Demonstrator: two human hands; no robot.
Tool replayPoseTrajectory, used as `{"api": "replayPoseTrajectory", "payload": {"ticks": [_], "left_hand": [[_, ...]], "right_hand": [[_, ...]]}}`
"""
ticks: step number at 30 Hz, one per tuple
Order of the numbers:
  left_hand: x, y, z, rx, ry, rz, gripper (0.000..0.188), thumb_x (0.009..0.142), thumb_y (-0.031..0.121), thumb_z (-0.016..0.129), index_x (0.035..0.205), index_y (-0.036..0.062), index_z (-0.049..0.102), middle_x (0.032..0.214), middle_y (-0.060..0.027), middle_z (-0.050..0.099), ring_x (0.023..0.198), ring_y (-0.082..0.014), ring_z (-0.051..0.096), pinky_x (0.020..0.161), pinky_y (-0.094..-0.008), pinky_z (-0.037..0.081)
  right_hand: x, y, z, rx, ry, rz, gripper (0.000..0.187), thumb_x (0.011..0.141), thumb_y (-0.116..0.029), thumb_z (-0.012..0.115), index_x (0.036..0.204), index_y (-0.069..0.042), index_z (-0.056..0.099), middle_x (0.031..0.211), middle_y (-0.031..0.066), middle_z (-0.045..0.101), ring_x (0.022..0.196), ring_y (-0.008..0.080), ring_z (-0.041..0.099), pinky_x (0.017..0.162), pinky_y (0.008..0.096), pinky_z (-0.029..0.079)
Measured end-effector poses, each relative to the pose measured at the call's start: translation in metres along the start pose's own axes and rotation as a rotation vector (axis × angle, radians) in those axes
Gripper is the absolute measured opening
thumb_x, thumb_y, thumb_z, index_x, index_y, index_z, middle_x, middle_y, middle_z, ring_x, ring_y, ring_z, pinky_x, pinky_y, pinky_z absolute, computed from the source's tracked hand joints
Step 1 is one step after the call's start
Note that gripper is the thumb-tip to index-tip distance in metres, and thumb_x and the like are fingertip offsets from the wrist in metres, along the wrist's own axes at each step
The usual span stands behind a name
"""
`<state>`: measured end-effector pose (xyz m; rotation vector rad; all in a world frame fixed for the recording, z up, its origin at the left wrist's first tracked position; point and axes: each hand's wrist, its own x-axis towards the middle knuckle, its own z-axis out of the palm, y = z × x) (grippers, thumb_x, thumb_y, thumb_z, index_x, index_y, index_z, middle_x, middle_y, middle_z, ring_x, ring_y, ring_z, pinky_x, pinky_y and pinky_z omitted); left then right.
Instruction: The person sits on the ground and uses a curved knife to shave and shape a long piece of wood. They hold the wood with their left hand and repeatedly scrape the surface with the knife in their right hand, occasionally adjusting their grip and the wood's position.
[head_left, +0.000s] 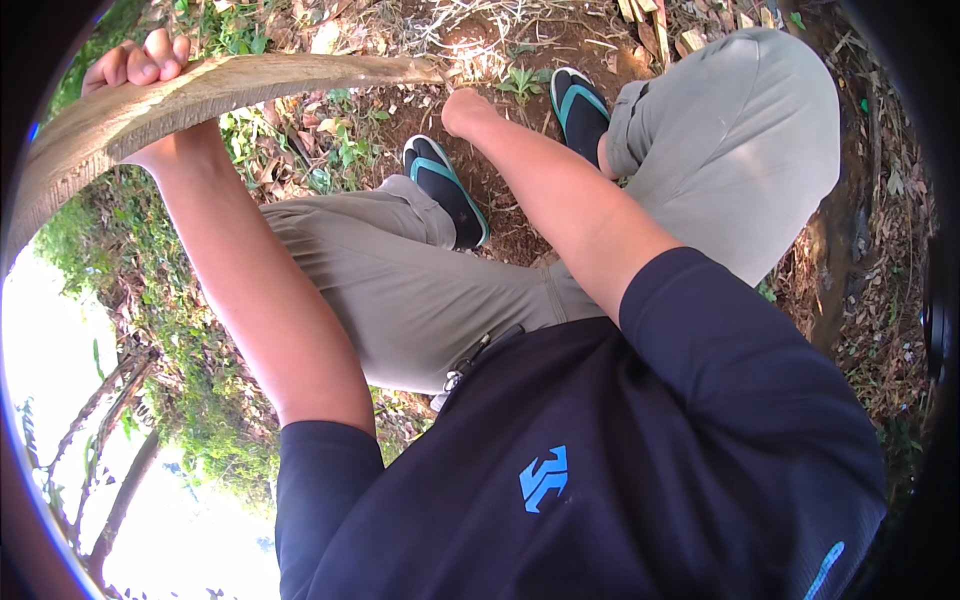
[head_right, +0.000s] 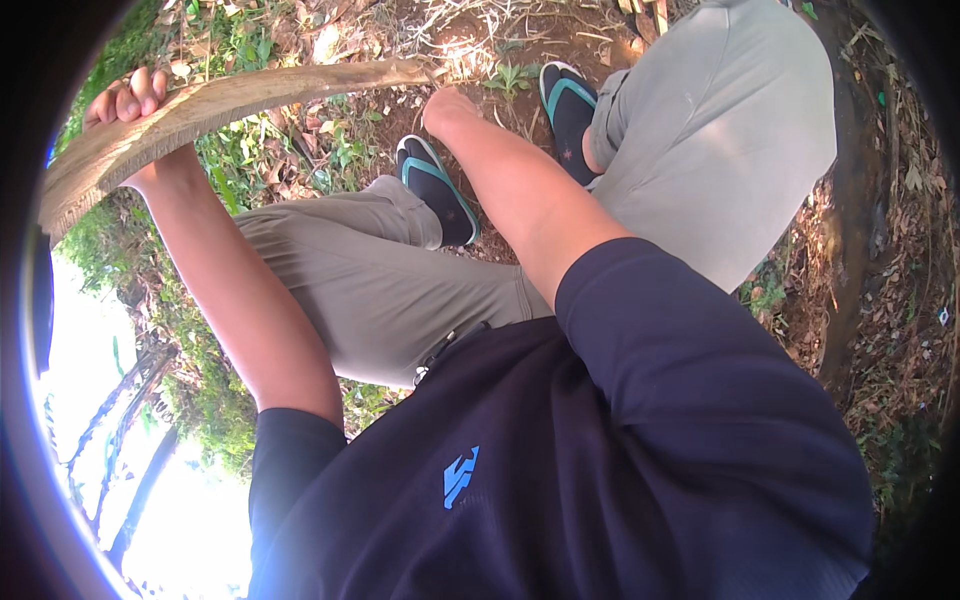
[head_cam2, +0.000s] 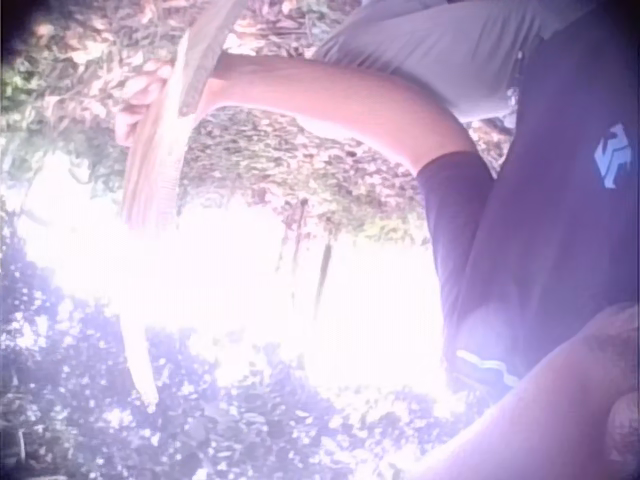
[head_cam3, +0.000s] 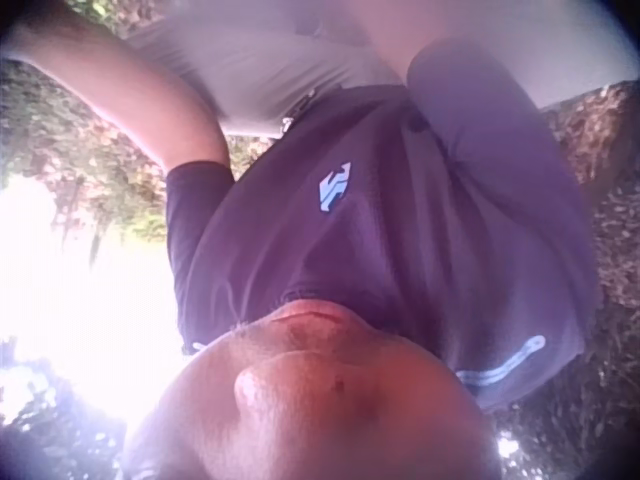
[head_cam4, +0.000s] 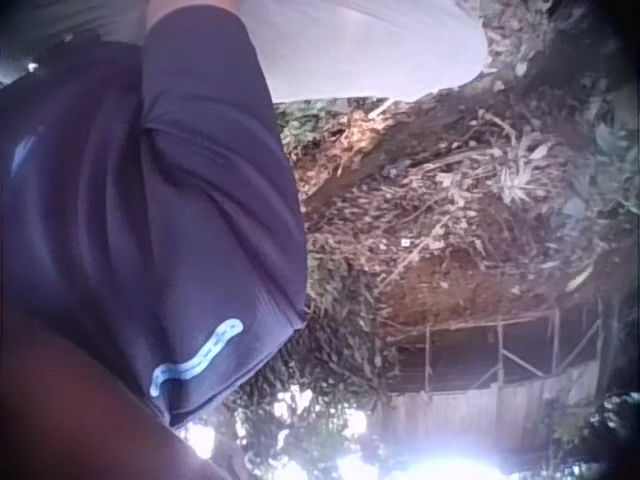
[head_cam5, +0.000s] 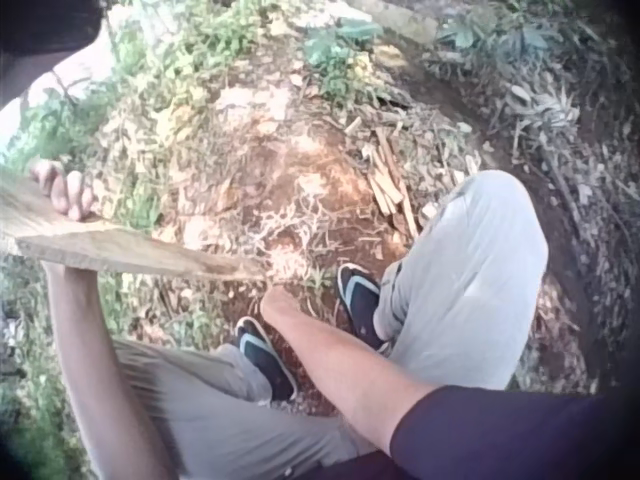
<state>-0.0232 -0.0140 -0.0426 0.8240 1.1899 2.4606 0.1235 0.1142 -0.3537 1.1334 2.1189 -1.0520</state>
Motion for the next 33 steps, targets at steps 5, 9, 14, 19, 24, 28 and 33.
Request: {"api": "replayPoseTrajectory", "payload": {"ticks": [5, 9, 14, 19, 24, 28, 33], "left_hand": [[0.006, 0.001, 0.000, 0.015, -0.020, 0.019, 0.037, 0.088, 0.029, 0.043, 0.057, 0.0088, 0.045, 0.049, -0.0067, 0.046, 0.045, -0.0202, 0.044, 0.045, -0.0317, 0.037], [0.000, -0.009, -0.012, -0.018, -0.024, 0.088, 0.042, 0.091, 0.035, 0.038, 0.059, 0.0084, 0.044, 0.048, -0.0074, 0.044, 0.044, -0.0205, 0.043, 0.043, -0.0290, 0.035], [0.003, -0.001, -0.001, 0.000, 0.092, 0.039, 0.035, 0.091, 0.023, 0.035, 0.058, 0.0092, 0.039, 0.048, -0.0063, 0.039, 0.043, -0.0191, 0.038, 0.045, -0.0293, 0.036], [-0.003, -0.003, -0.005, -0.008, 0.036, 0.031, 0.031, 0.088, 0.020, 0.041, 0.059, 0.0097, 0.042, 0.050, -0.0061, 0.042, 0.047, -0.0196, 0.042, 0.048, -0.0315, 0.037], [-0.002, -0.004, -0.003, -0.026, -0.085, 0.026, 0.027, 0.090, 0.020, 0.043, 0.065, 0.0100, 0.045, 0.053, -0.0062, 0.051, 0.048, -0.0188, 0.048, 0.048, -0.0293, 0.038], [0.001, 0.001, -0.007, 0.001, -0.027, -0.010, 0.026, 0.087, 0.016, 0.043, 0.062, 0.0101, 0.044, 0.052, -0.0065, 0.049, 0.048, -0.0201, 0.046, 0.050, -0.0316, 0.038], [0.001, 0.000, -0.001, 0.033, -0.009, -0.001, 0.027, 0.084, 0.014, 0.043, 0.057, 0.0102, 0.042, 0.052, -0.0075, 0.047, 0.050, -0.0221, 0.044, 0.052, -0.0334, 0.035]], "right_hand": [[0.030, -0.002, -0.004, -0.579, -0.134, -0.405, 0.027, 0.081, -0.011, 0.056, 0.104, -0.006, 0.067, 0.110, 0.0165, 0.063, 0.101, 0.0301, 0.062, 0.083, 0.0374, 0.050], [0.035, 0.006, -0.003, -0.662, -0.171, -0.368, 0.028, 0.076, -0.008, 0.058, 0.102, -0.004, 0.067, 0.108, 0.0179, 0.063, 0.099, 0.0313, 0.062, 0.082, 0.0384, 0.051], [0.039, 0.026, 0.016, -0.522, -0.111, -0.289, 0.029, 0.068, -0.003, 0.060, 0.096, 0.000, 0.069, 0.105, 0.0228, 0.063, 0.096, 0.0348, 0.063, 0.081, 0.0396, 0.051], [0.007, 0.009, 0.006, -0.199, -0.111, -0.006, 0.031, 0.078, -0.004, 0.056, 0.107, 0.001, 0.063, 0.116, 0.0204, 0.059, 0.107, 0.0333, 0.058, 0.088, 0.0391, 0.049], [-0.004, 0.017, 0.011, 0.027, -0.030, 0.086, 0.034, 0.084, -0.007, 0.053, 0.116, 0.002, 0.058, 0.123, 0.0177, 0.056, 0.114, 0.0302, 0.055, 0.093, 0.0377, 0.047], [0.008, 0.018, 0.019, 0.041, 0.037, 0.049, 0.032, 0.083, -0.008, 0.052, 0.112, 0.004, 0.059, 0.118, 0.0202, 0.058, 0.110, 0.0313, 0.057, 0.091, 0.0385, 0.047], [0.039, -0.004, -0.011, -0.502, -0.196, -0.309, 0.027, 0.075, -0.005, 0.054, 0.097, 0.005, 0.066, 0.104, 0.0241, 0.063, 0.097, 0.0353, 0.063, 0.082, 0.0404, 0.051]]}}
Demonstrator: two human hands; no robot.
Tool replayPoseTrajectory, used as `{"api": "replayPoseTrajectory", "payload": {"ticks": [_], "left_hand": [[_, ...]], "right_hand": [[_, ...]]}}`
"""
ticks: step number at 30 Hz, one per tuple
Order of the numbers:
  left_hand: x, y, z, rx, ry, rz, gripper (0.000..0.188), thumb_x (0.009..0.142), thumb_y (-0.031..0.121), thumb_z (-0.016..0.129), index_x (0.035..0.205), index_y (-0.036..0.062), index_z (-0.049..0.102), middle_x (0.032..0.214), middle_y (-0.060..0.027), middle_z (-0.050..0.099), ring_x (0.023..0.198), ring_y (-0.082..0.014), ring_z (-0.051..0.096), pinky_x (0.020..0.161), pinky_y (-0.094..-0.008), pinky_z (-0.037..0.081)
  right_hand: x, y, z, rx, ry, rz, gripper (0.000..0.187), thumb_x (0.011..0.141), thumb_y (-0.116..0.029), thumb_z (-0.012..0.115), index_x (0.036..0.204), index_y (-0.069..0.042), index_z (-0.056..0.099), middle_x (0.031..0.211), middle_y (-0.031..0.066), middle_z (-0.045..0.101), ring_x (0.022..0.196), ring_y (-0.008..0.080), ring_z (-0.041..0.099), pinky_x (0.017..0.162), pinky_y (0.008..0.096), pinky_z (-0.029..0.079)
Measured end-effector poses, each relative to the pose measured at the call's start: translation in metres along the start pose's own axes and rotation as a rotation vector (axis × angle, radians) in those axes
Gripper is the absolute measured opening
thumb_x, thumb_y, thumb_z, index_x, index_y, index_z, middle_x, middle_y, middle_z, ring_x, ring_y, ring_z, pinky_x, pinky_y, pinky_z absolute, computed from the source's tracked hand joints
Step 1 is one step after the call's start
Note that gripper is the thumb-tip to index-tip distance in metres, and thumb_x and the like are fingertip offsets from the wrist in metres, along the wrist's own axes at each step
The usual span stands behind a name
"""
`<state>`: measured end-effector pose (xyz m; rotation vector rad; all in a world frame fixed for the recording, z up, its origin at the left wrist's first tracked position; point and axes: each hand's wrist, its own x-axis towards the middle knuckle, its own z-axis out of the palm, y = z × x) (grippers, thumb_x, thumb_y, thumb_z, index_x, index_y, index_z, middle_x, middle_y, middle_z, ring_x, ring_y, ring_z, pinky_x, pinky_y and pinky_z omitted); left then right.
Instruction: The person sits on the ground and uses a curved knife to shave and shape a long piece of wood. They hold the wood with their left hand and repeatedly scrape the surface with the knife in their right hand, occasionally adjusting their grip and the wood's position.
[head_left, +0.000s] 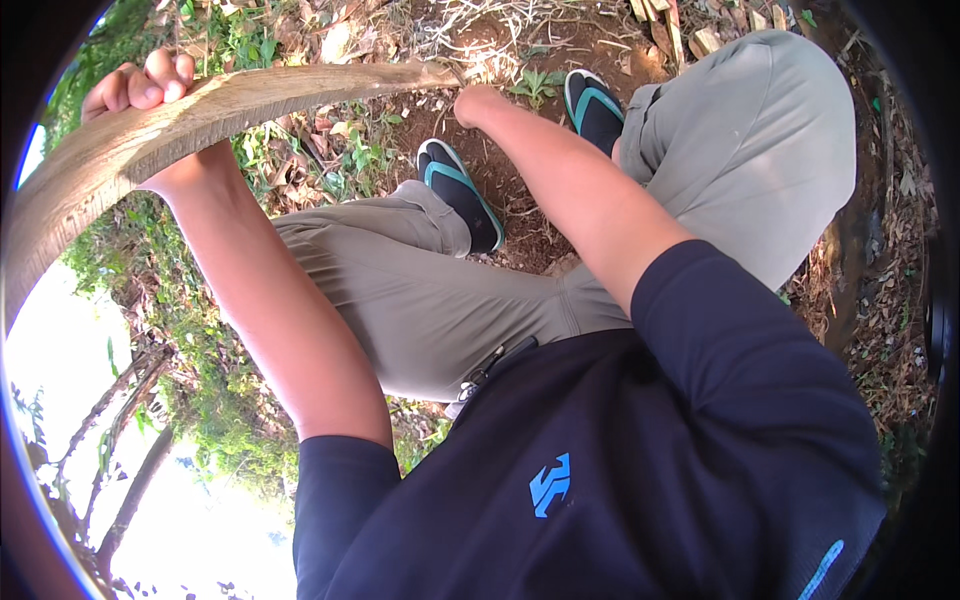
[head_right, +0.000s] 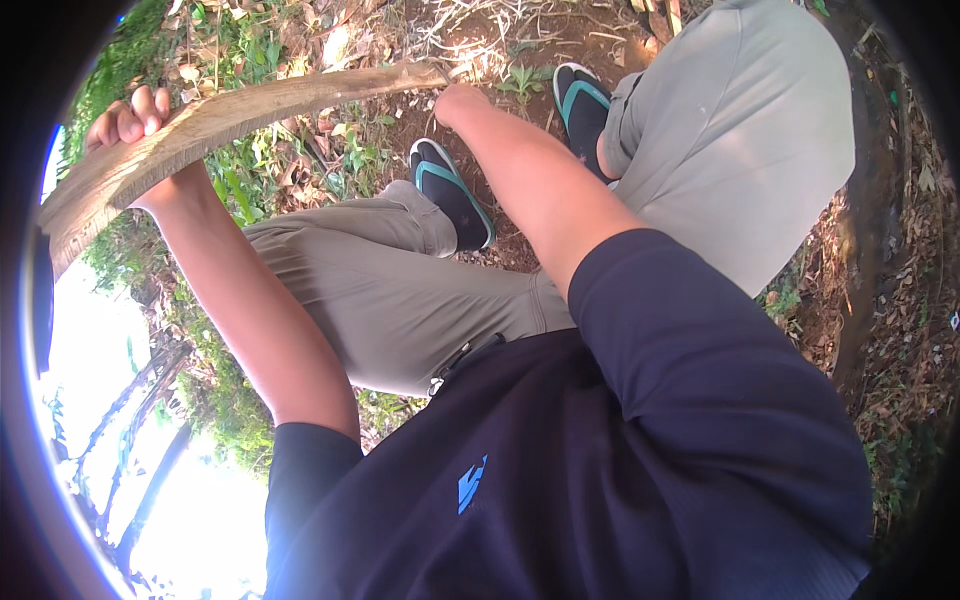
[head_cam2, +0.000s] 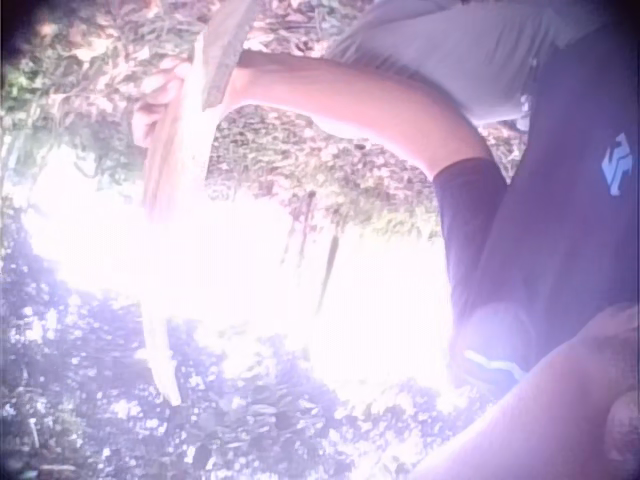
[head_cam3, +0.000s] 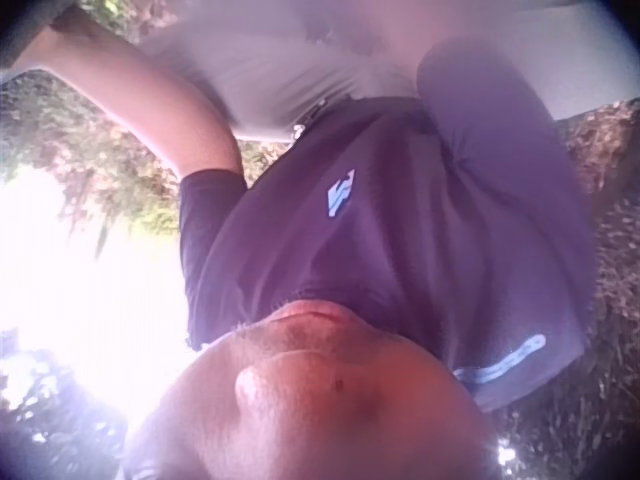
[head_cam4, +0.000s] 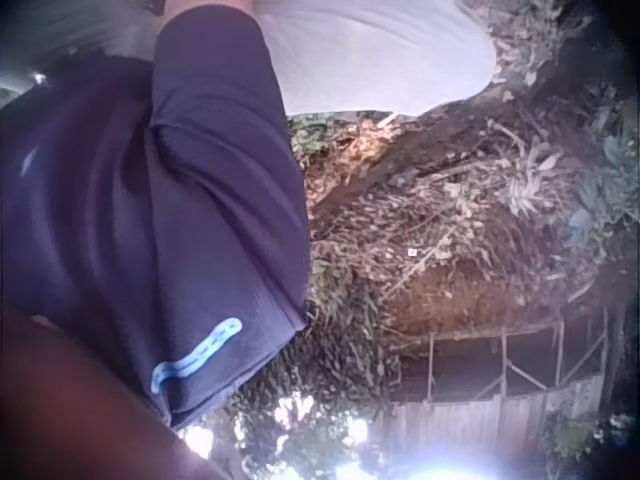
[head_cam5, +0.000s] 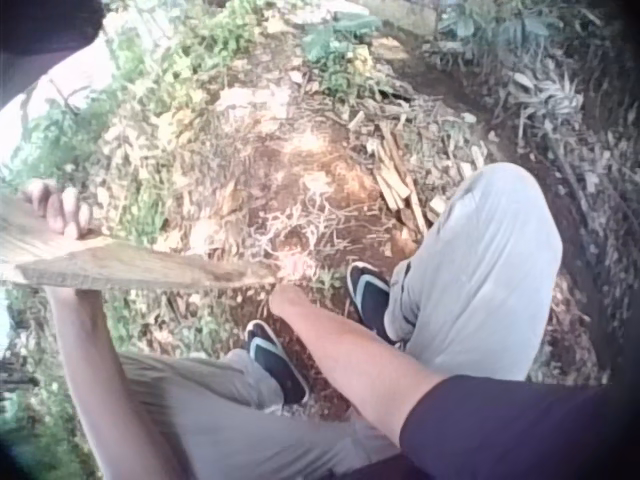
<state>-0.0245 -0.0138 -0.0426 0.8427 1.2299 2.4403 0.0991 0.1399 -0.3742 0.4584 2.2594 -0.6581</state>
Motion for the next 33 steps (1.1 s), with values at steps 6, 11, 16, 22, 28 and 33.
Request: {"api": "replayPoseTrajectory", "payload": {"ticks": [6, 11, 16, 22, 28, 33], "left_hand": [[0.000, 0.000, -0.003, 0.020, -0.032, 0.040, 0.025, 0.089, 0.018, 0.044, 0.067, 0.0079, 0.047, 0.054, -0.0066, 0.049, 0.048, -0.0206, 0.046, 0.050, -0.0312, 0.040], [-0.003, -0.002, -0.004, 0.093, -0.076, 0.091, 0.023, 0.085, 0.004, 0.042, 0.063, 0.0089, 0.041, 0.056, -0.0067, 0.051, 0.050, -0.0195, 0.043, 0.052, -0.0321, 0.034], [0.005, -0.007, 0.011, 0.173, -0.121, 0.077, 0.021, 0.086, 0.005, 0.046, 0.066, 0.0084, 0.041, 0.054, -0.0060, 0.049, 0.049, -0.0177, 0.044, 0.050, -0.0286, 0.036], [-0.004, -0.006, 0.010, 0.144, -0.146, 0.093, 0.020, 0.088, 0.008, 0.046, 0.068, 0.0079, 0.043, 0.054, -0.0067, 0.051, 0.048, -0.0186, 0.048, 0.050, -0.0294, 0.039], [0.001, -0.001, -0.009, -0.005, -0.140, -0.005, 0.025, 0.090, 0.014, 0.046, 0.066, 0.0095, 0.044, 0.055, -0.0067, 0.053, 0.049, -0.0205, 0.050, 0.051, -0.0319, 0.039], [0.000, 0.001, -0.004, 0.098, -0.153, 0.004, 0.026, 0.089, 0.014, 0.045, 0.064, 0.0091, 0.044, 0.056, -0.0068, 0.054, 0.050, -0.0204, 0.049, 0.053, -0.0321, 0.038]], "right_hand": [[-0.002, 0.008, 0.015, -0.135, -0.038, -0.018, 0.026, 0.069, 0.001, 0.056, 0.092, 0.005, 0.068, 0.092, 0.0205, 0.067, 0.087, 0.0314, 0.066, 0.074, 0.0378, 0.053], [-0.018, -0.001, 0.016, -0.115, -0.128, 0.005, 0.022, 0.070, 0.002, 0.054, 0.086, 0.003, 0.069, 0.085, 0.0200, 0.067, 0.082, 0.0303, 0.067, 0.073, 0.0371, 0.053], [0.009, 0.007, 0.054, 0.193, 0.107, 0.206, 0.023, 0.075, -0.002, 0.053, 0.092, 0.003, 0.068, 0.096, 0.0211, 0.066, 0.090, 0.0307, 0.066, 0.077, 0.0380, 0.053], [0.006, 0.001, 0.026, 0.331, 0.111, 0.219, 0.030, 0.075, -0.005, 0.057, 0.103, 0.003, 0.065, 0.112, 0.0208, 0.062, 0.102, 0.0334, 0.062, 0.083, 0.0388, 0.052], [0.006, 0.010, 0.046, 0.083, -0.014, 0.137, 0.033, 0.077, -0.009, 0.058, 0.109, -0.002, 0.064, 0.118, 0.0183, 0.059, 0.109, 0.0310, 0.058, 0.090, 0.0375, 0.048], [0.006, 0.003, 0.054, 0.250, 0.012, 0.266, 0.033, 0.078, -0.011, 0.059, 0.110, -0.004, 0.064, 0.121, 0.0163, 0.058, 0.111, 0.0293, 0.057, 0.090, 0.0376, 0.048]]}}
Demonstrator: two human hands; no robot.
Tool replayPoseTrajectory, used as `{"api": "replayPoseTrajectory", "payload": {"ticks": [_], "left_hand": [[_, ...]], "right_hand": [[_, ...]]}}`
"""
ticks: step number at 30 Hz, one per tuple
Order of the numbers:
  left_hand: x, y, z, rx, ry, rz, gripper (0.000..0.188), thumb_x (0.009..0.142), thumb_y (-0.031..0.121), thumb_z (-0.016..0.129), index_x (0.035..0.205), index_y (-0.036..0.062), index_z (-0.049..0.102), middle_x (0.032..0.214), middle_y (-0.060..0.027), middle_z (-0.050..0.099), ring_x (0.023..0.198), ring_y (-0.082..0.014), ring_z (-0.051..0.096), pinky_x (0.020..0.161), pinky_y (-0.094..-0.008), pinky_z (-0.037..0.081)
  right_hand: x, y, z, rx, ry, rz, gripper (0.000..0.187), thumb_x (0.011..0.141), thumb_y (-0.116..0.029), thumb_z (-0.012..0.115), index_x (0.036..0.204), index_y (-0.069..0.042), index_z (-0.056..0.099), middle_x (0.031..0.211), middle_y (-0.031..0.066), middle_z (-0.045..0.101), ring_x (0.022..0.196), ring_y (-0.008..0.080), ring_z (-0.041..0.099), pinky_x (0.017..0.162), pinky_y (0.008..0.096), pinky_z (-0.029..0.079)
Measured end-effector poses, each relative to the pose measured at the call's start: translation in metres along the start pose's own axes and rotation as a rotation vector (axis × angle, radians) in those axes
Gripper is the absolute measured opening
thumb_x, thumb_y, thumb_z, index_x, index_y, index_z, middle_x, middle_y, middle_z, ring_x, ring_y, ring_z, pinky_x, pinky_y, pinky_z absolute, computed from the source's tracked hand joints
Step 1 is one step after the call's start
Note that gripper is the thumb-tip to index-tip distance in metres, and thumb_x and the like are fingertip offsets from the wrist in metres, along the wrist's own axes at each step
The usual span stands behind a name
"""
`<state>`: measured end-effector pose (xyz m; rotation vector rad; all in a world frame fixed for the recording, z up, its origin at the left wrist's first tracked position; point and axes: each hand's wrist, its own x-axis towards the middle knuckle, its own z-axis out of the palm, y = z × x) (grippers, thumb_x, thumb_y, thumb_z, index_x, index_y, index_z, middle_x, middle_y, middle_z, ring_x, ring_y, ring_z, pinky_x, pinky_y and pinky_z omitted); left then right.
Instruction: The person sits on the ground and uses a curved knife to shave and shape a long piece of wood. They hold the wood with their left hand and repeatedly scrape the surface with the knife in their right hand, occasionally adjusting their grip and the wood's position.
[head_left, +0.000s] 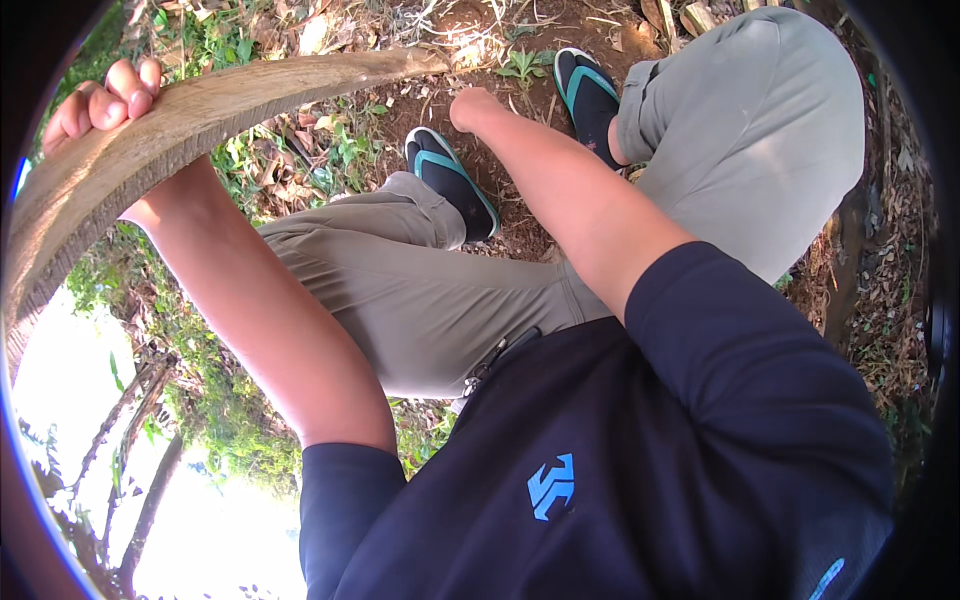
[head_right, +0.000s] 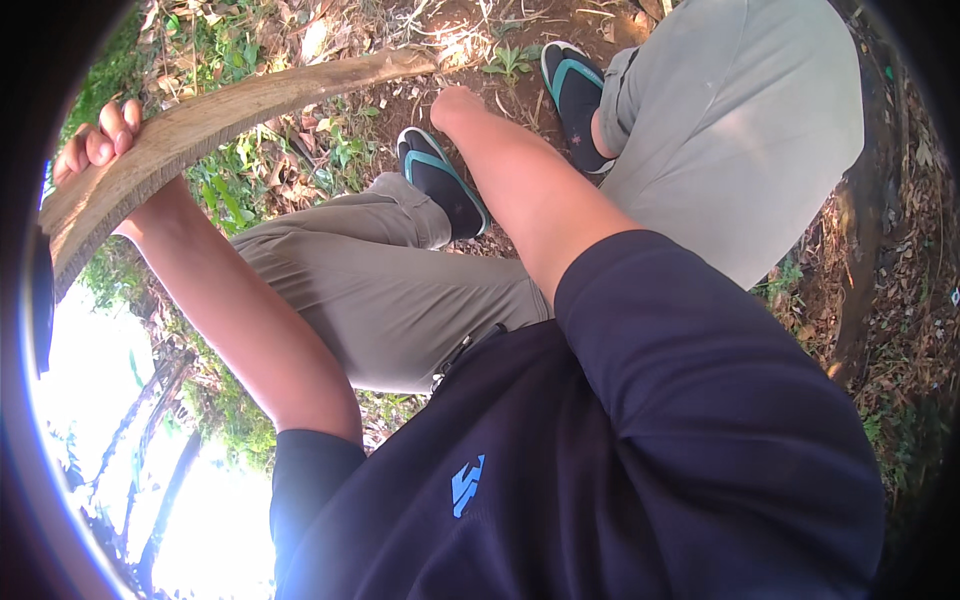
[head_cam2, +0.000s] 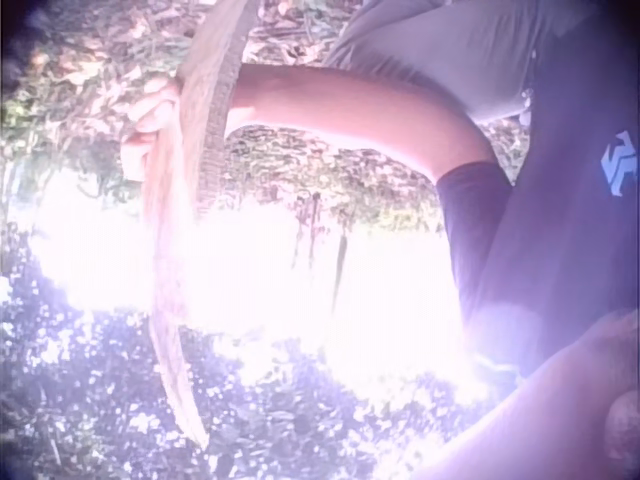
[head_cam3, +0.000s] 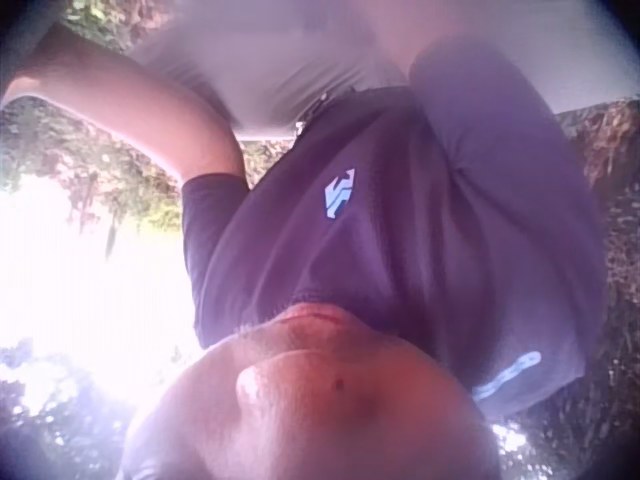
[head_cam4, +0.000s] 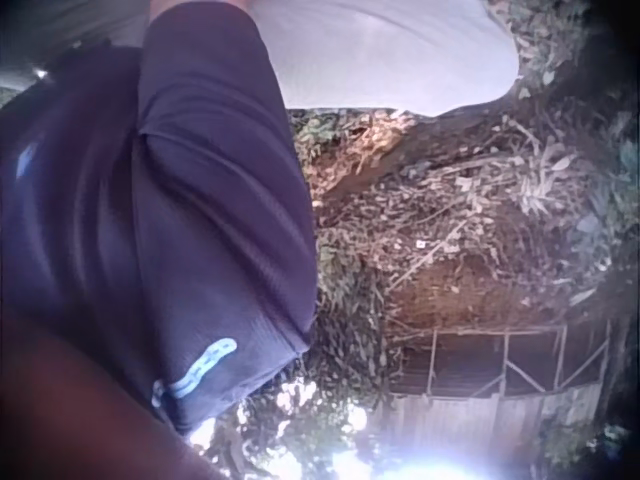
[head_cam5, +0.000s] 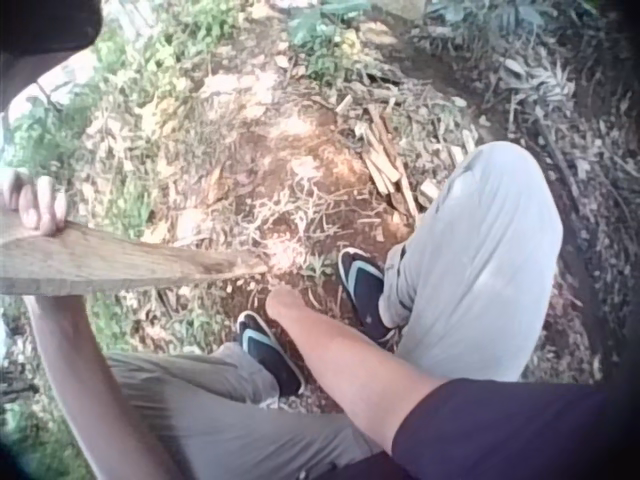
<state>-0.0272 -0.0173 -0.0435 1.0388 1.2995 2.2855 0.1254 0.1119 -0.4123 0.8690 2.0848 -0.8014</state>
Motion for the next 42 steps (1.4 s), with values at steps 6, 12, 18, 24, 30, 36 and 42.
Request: {"api": "replayPoseTrajectory", "payload": {"ticks": [6, 12, 18, 24, 30, 36, 42], "left_hand": [[0.017, -0.011, 0.005, -0.083, -0.059, -0.020, 0.027, 0.086, 0.012, 0.043, 0.059, 0.0088, 0.042, 0.054, -0.0073, 0.052, 0.049, -0.0207, 0.047, 0.054, -0.0331, 0.038], [0.004, 0.003, -0.007, -0.010, 0.219, 0.015, 0.031, 0.086, 0.019, 0.041, 0.055, 0.0108, 0.041, 0.049, -0.0077, 0.048, 0.044, -0.0213, 0.044, 0.046, -0.0309, 0.034], [-0.002, 0.008, -0.004, -0.050, 0.134, 0.020, 0.048, 0.094, 0.034, 0.024, 0.056, 0.0108, 0.040, 0.051, -0.0072, 0.048, 0.047, -0.0203, 0.044, 0.048, -0.0313, 0.036], [0.001, 0.009, -0.018, -0.109, 0.128, -0.034, 0.042, 0.090, 0.039, 0.033, 0.061, 0.0119, 0.048, 0.052, -0.0046, 0.047, 0.049, -0.0178, 0.043, 0.051, -0.0286, 0.037], [0.000, 0.007, -0.028, -0.139, 0.173, 0.010, 0.040, 0.089, 0.040, 0.038, 0.062, 0.0123, 0.047, 0.052, -0.0035, 0.047, 0.047, -0.0164, 0.042, 0.049, -0.0275, 0.037], [0.002, 0.007, -0.016, -0.134, 0.269, 0.057, 0.032, 0.092, 0.028, 0.040, 0.064, 0.0124, 0.044, 0.052, -0.0023, 0.044, 0.048, -0.0151, 0.042, 0.049, -0.0260, 0.037], [-0.003, 0.009, -0.018, -0.146, 0.282, 0.065, 0.030, 0.090, 0.026, 0.042, 0.064, 0.0118, 0.045, 0.052, -0.0025, 0.044, 0.049, -0.0150, 0.041, 0.048, -0.0255, 0.035]], "right_hand": [[0.042, 0.028, -0.011, -0.043, 0.101, -0.079, 0.028, 0.073, -0.004, 0.059, 0.100, 0.001, 0.067, 0.107, 0.0190, 0.064, 0.098, 0.0342, 0.063, 0.082, 0.0401, 0.052], [-0.035, 0.032, -0.022, -0.124, 0.024, -0.091, 0.029, 0.079, -0.011, 0.058, 0.104, 0.000, 0.066, 0.112, 0.0174, 0.063, 0.104, 0.0324, 0.061, 0.085, 0.0385, 0.050], [-0.073, 0.034, -0.054, 0.050, 0.280, 0.047, 0.034, 0.081, -0.014, 0.057, 0.112, 0.000, 0.054, 0.108, 0.0200, 0.062, 0.099, 0.0309, 0.063, 0.079, 0.0398, 0.052], [-0.078, 0.028, -0.047, -0.060, 0.528, -0.218, 0.025, 0.087, -0.011, 0.045, 0.110, -0.001, 0.045, 0.102, 0.0184, 0.057, 0.086, 0.0317, 0.065, 0.069, 0.0402, 0.054], [-0.104, 0.021, -0.050, 0.082, 0.522, -0.311, 0.023, 0.093, -0.022, 0.042, 0.103, -0.002, 0.043, 0.099, 0.0224, 0.057, 0.085, 0.0388, 0.060, 0.074, 0.0483, 0.048], [-0.106, 0.019, -0.074, 0.346, 0.091, -0.388, 0.031, 0.089, -0.030, 0.050, 0.101, -0.002, 0.054, 0.105, 0.0191, 0.061, 0.101, 0.0349, 0.057, 0.087, 0.0446, 0.043], [-0.141, 0.030, -0.105, 0.072, 0.036, -0.237, 0.033, 0.086, -0.027, 0.052, 0.105, -0.002, 0.064, 0.111, 0.0195, 0.061, 0.104, 0.0323, 0.059, 0.088, 0.0392, 0.046]]}}
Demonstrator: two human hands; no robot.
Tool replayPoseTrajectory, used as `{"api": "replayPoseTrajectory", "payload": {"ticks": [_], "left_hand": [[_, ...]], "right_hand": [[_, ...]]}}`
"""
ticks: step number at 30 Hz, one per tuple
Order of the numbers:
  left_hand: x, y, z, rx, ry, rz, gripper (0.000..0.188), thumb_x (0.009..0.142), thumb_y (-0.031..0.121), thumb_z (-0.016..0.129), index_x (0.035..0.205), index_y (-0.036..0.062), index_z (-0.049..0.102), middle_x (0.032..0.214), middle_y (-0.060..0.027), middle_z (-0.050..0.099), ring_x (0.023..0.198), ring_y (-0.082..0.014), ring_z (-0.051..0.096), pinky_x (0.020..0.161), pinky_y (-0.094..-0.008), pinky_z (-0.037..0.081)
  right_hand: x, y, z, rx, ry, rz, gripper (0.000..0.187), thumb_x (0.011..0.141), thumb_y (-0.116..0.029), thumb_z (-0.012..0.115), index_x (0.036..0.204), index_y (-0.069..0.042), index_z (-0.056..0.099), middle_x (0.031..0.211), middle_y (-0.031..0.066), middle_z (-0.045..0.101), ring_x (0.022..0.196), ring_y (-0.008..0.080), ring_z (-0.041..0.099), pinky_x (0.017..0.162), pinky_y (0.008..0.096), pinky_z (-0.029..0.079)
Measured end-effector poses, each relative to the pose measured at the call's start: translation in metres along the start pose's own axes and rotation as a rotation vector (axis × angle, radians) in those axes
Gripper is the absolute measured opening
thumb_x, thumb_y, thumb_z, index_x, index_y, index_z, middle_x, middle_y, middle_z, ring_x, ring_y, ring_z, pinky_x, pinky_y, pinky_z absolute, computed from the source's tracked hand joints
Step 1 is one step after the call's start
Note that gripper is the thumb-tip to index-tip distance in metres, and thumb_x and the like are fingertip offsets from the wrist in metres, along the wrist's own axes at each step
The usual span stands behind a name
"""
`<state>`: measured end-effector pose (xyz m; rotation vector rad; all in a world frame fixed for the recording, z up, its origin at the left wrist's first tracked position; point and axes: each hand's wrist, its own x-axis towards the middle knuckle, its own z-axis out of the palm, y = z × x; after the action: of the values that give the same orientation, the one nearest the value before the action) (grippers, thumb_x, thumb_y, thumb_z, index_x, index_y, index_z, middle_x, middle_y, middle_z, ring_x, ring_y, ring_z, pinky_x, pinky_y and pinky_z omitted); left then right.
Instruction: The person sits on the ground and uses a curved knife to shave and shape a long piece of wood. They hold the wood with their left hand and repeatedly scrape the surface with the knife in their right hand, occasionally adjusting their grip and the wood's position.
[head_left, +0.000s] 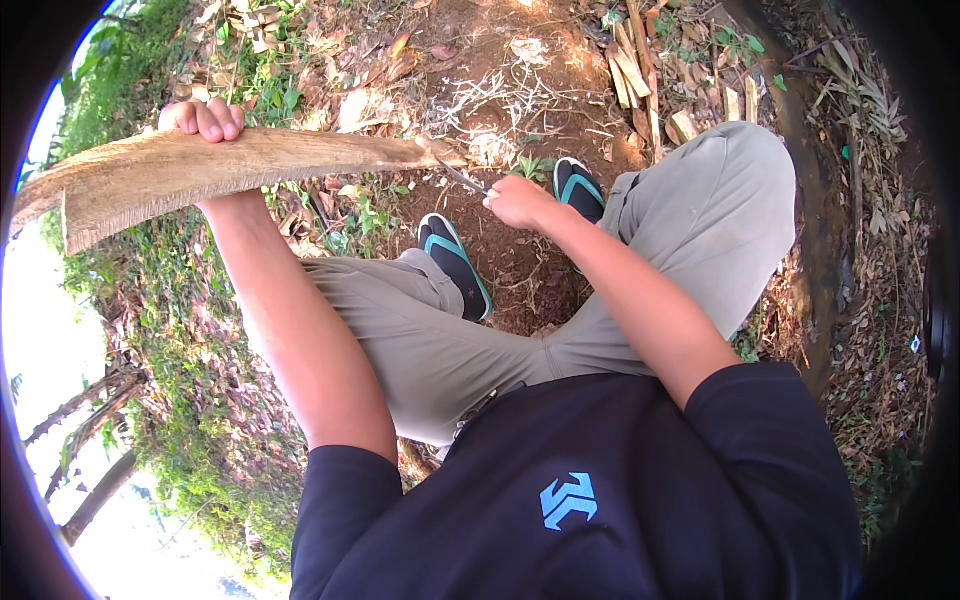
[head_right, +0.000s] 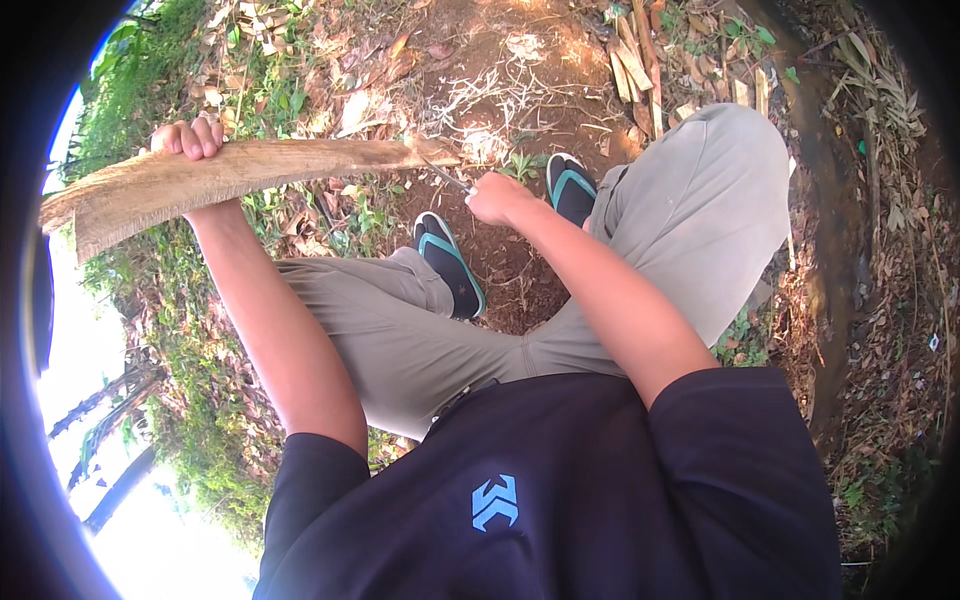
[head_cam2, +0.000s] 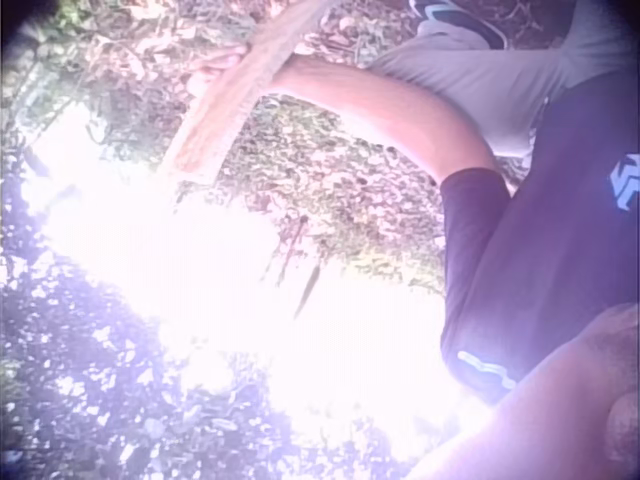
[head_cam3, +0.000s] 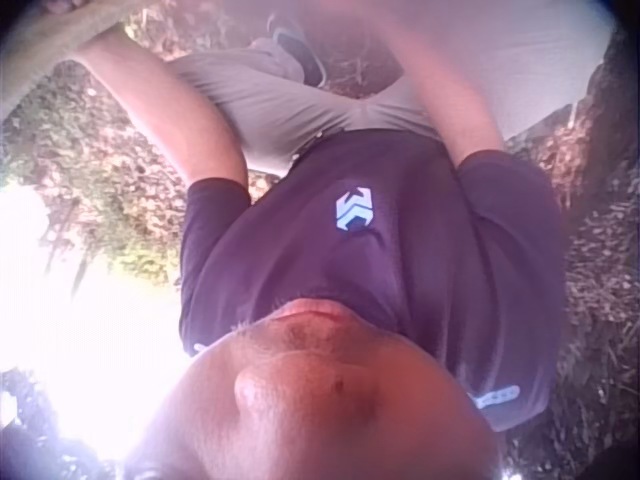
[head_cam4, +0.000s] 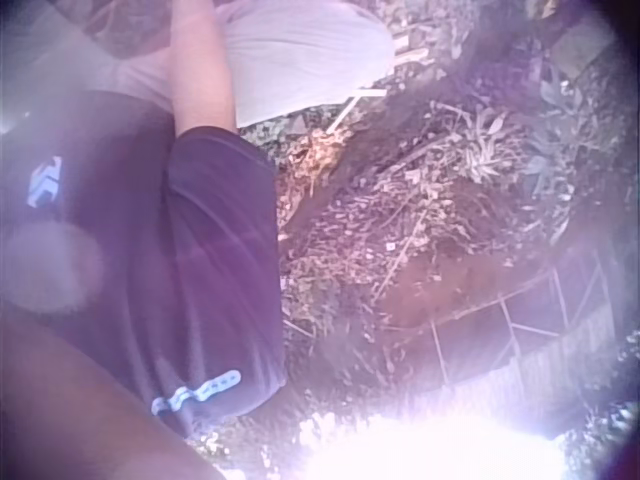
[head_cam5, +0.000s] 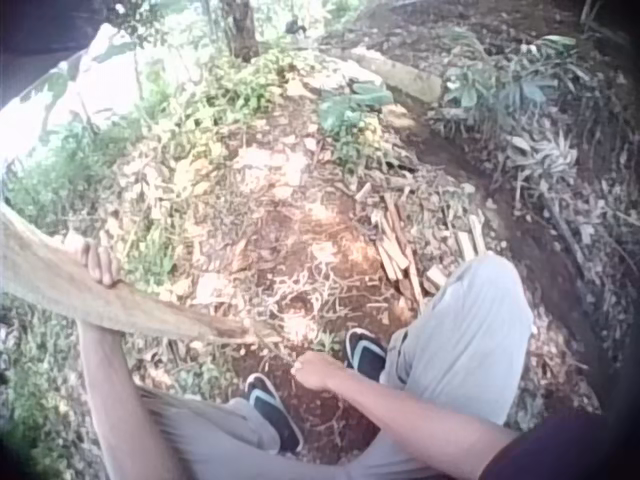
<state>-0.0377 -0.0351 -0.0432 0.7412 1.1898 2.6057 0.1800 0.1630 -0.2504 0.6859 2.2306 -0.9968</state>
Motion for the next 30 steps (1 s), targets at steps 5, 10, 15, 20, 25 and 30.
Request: {"api": "replayPoseTrajectory", "payload": {"ticks": [5, 10, 15, 20, 25, 30], "left_hand": [[0.004, -0.001, 0.000, 0.012, 0.032, 0.012, 0.030, 0.090, 0.029, 0.040, 0.065, 0.0124, 0.043, 0.052, -0.0017, 0.043, 0.048, -0.0147, 0.040, 0.049, -0.0258, 0.036], [0.001, -0.004, 0.000, 0.014, 0.066, -0.002, 0.030, 0.091, 0.030, 0.037, 0.067, 0.0130, 0.040, 0.053, -0.0009, 0.041, 0.048, -0.0143, 0.041, 0.051, -0.0253, 0.036], [0.003, -0.002, -0.006, 0.017, 0.005, 0.013, 0.029, 0.090, 0.029, 0.038, 0.067, 0.0123, 0.042, 0.052, -0.0020, 0.043, 0.048, -0.0148, 0.040, 0.049, -0.0256, 0.036], [0.006, 0.002, -0.013, -0.013, 0.122, -0.017, 0.041, 0.090, 0.036, 0.029, 0.060, 0.0118, 0.043, 0.050, -0.0033, 0.043, 0.046, -0.0168, 0.040, 0.047, -0.0271, 0.035], [0.007, 0.002, -0.004, 0.011, 0.159, -0.015, 0.044, 0.091, 0.037, 0.025, 0.059, 0.0121, 0.043, 0.049, -0.0035, 0.043, 0.045, -0.0164, 0.039, 0.047, -0.0272, 0.035], [0.007, -0.006, 0.005, 0.056, 0.162, -0.017, 0.043, 0.090, 0.036, 0.025, 0.059, 0.0118, 0.042, 0.049, -0.0030, 0.042, 0.044, -0.0162, 0.037, 0.045, -0.0265, 0.035]], "right_hand": [[0.012, 0.010, -0.027, -0.419, 0.246, -0.046, 0.030, 0.086, -0.021, 0.048, 0.100, -0.001, 0.064, 0.093, 0.0202, 0.065, 0.091, 0.0330, 0.064, 0.080, 0.0401, 0.051], [0.012, -0.016, -0.024, 0.756, 0.062, -0.060, 0.043, 0.099, -0.038, 0.031, 0.086, -0.006, 0.058, 0.053, 0.0016, 0.048, 0.040, 0.0125, 0.044, 0.037, 0.0315, 0.037], [-0.013, -0.031, 0.013, 0.985, -0.385, 0.092, 0.048, 0.098, -0.048, 0.023, 0.081, -0.010, 0.047, 0.051, -0.0059, 0.031, 0.037, 0.0058, 0.026, 0.032, 0.0238, 0.021], [-0.052, -0.031, 0.054, 0.963, -0.463, 0.356, 0.042, 0.095, -0.044, 0.032, 0.084, -0.008, 0.051, 0.055, -0.0015, 0.038, 0.037, 0.0067, 0.026, 0.033, 0.0255, 0.019], [-0.017, -0.013, 0.066, 0.769, 0.177, 0.011, 0.031, 0.094, -0.033, 0.043, 0.083, -0.005, 0.050, 0.056, 0.0012, 0.045, 0.040, 0.0112, 0.039, 0.036, 0.0297, 0.029], [-0.005, -0.010, 0.026, 0.575, 0.324, -0.060, 0.027, 0.092, -0.026, 0.047, 0.091, 0.000, 0.052, 0.065, 0.0067, 0.059, 0.049, 0.0148, 0.052, 0.048, 0.0327, 0.041]]}}
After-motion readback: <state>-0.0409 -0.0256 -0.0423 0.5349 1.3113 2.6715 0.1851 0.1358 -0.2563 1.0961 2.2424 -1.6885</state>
